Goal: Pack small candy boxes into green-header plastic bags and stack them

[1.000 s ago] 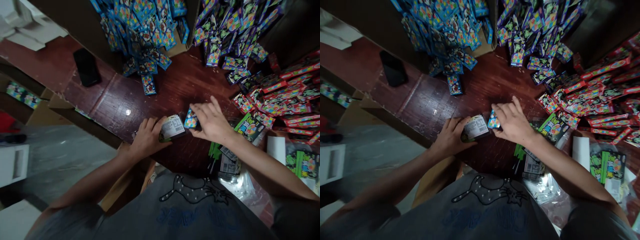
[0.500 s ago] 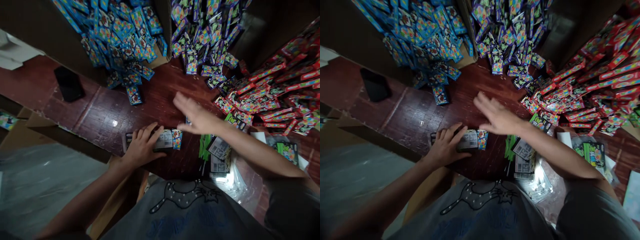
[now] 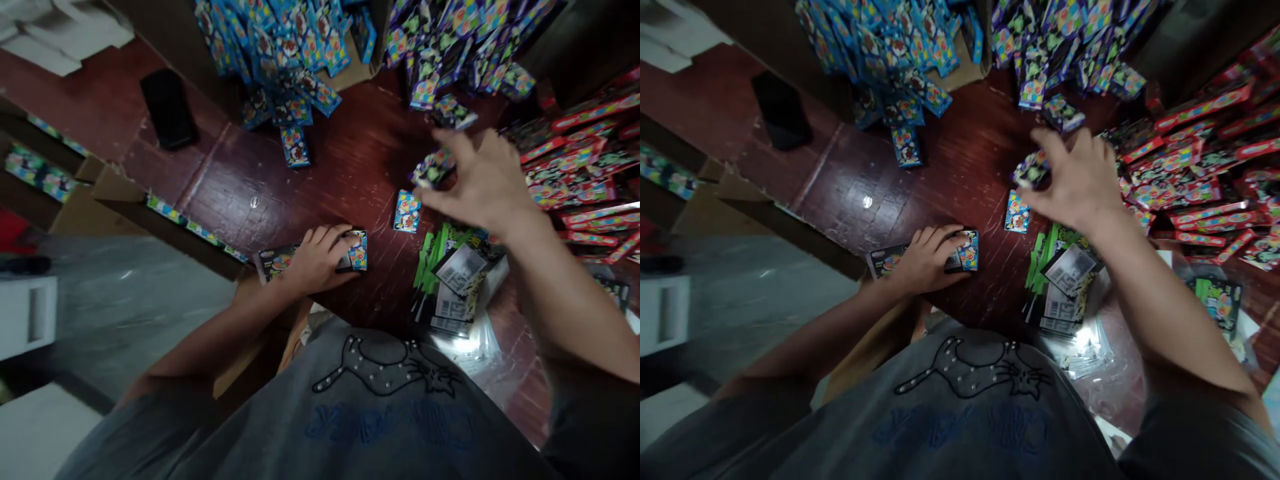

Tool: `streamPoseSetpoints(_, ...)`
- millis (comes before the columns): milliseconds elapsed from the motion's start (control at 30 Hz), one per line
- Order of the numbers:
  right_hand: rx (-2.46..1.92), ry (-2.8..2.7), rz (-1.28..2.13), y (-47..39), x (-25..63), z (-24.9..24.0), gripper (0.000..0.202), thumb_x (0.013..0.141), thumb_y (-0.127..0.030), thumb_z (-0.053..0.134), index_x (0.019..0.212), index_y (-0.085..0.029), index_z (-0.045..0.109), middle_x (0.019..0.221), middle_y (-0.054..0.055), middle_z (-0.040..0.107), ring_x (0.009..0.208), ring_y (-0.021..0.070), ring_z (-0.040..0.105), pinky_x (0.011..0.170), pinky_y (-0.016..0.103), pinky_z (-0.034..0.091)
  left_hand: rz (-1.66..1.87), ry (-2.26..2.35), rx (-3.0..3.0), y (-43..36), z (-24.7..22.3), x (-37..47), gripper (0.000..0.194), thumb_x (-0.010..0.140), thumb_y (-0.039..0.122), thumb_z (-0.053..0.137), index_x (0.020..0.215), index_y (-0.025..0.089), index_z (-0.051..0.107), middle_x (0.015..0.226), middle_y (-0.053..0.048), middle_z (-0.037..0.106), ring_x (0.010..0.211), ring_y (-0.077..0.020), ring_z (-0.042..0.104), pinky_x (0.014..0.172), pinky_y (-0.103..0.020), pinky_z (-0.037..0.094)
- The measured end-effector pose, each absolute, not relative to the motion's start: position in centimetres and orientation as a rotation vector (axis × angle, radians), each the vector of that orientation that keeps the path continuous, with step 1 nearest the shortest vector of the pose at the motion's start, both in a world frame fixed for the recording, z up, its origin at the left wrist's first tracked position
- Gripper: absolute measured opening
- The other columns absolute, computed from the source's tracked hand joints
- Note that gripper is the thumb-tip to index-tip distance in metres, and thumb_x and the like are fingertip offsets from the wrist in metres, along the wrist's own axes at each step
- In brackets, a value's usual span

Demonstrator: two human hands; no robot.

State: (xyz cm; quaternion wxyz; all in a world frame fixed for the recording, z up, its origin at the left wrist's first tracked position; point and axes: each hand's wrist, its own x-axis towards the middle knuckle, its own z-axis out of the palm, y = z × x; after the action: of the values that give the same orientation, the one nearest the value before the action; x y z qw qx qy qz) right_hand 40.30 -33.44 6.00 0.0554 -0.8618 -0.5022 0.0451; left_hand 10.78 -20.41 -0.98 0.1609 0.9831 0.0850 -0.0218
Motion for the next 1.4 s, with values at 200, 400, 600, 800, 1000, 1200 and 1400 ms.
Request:
streamPoseSetpoints(200,-2.732,-1.54,0.462,-37.0,29.7,4.8,0.096,0.096,-0.092,0.031,0.134,-0.013,0.071,0.098,0.022,0.074,0.095,0.0394,0.072,0.086,0.055,0.053,-0.143,0.45,2.842,-20.5,-0.1,7.4,0.12,0.078,0.06,0.091,0.172,0.01,0.033,0.172,-0.025,0.04,0.147,-0.0507,0.045,0.122,-0.064,0.033)
streamPoseSetpoints(400,-2.28,-1.984,0.373,-38.7,30.6,2.9,0.077,0.101,-0.065,0.059,0.157,-0.013,0.053,0.149,0.025,0.063,0.134,0.0463,0.058,0.104,0.06,0.052,-0.179,0.435,2.798,-19.6,-0.5,5.2,0.106,0.087,0.053,0.082,0.171,0.008,0.035,0.159,-0.028,0.051,0.139,-0.0496,0.05,0.113,-0.061,0.041)
streamPoseSetpoints(600,-2.29,-1.526,0.714,-39.6,29.6,1.7,0.07,0.1,-0.053,0.063,0.157,-0.013,0.052,0.123,0.017,0.076,0.107,0.0343,0.074,0.094,0.051,0.061,-0.115,0.406,2.759,-20.1,-1.4,4.6,0.102,0.09,0.056,0.078,0.171,0.01,0.036,0.157,-0.026,0.053,0.138,-0.048,0.05,0.113,-0.06,0.04)
streamPoseSetpoints(800,-2.454,-1.314,0.576,-41.1,26.7,1.1,0.097,0.093,-0.081,0.058,0.16,-0.011,0.043,0.144,0.028,0.062,0.109,0.0436,0.073,0.085,0.058,0.064,-0.139,0.378,2.731,-21.8,-1.6,4.9,0.104,0.089,0.063,0.077,0.171,0.012,0.036,0.158,-0.023,0.053,0.137,-0.0465,0.05,0.114,-0.057,0.04)
streamPoseSetpoints(1000,-2.251,-1.819,0.52,-41.7,27.8,1.4,0.098,0.093,-0.058,0.075,0.171,-0.018,0.033,0.167,0.024,0.041,0.144,0.049,0.05,0.118,0.069,0.047,-0.169,0.381,2.746,-22.6,-1.5,5.7,0.105,0.089,0.062,0.078,0.171,0.011,0.036,0.159,-0.023,0.052,0.138,-0.0451,0.049,0.115,-0.055,0.038)
streamPoseSetpoints(1200,-2.029,-1.675,0.761,-42.0,30.3,1.3,0.094,0.086,-0.039,0.077,0.167,-0.014,0.036,0.151,0.02,0.047,0.136,0.0377,0.057,0.115,0.054,0.054,-0.142,0.368,2.701,-22.1,-2.0,5.4,0.107,0.084,0.061,0.083,0.17,0.014,0.039,0.157,-0.022,0.053,0.138,-0.0444,0.05,0.118,-0.058,0.037)
streamPoseSetpoints(1400,-1.713,-1.467,0.962,-43.4,29.3,1.4,0.085,0.095,-0.054,0.061,0.16,-0.022,0.018,0.155,0.019,0.05,0.14,0.0332,0.057,0.111,0.053,0.056,0.022,0.329,2.567,-21.7,-1.3,4.5,0.108,0.082,0.055,0.087,0.171,0.02,0.037,0.16,-0.017,0.051,0.147,-0.039,0.049,0.13,-0.057,0.033)
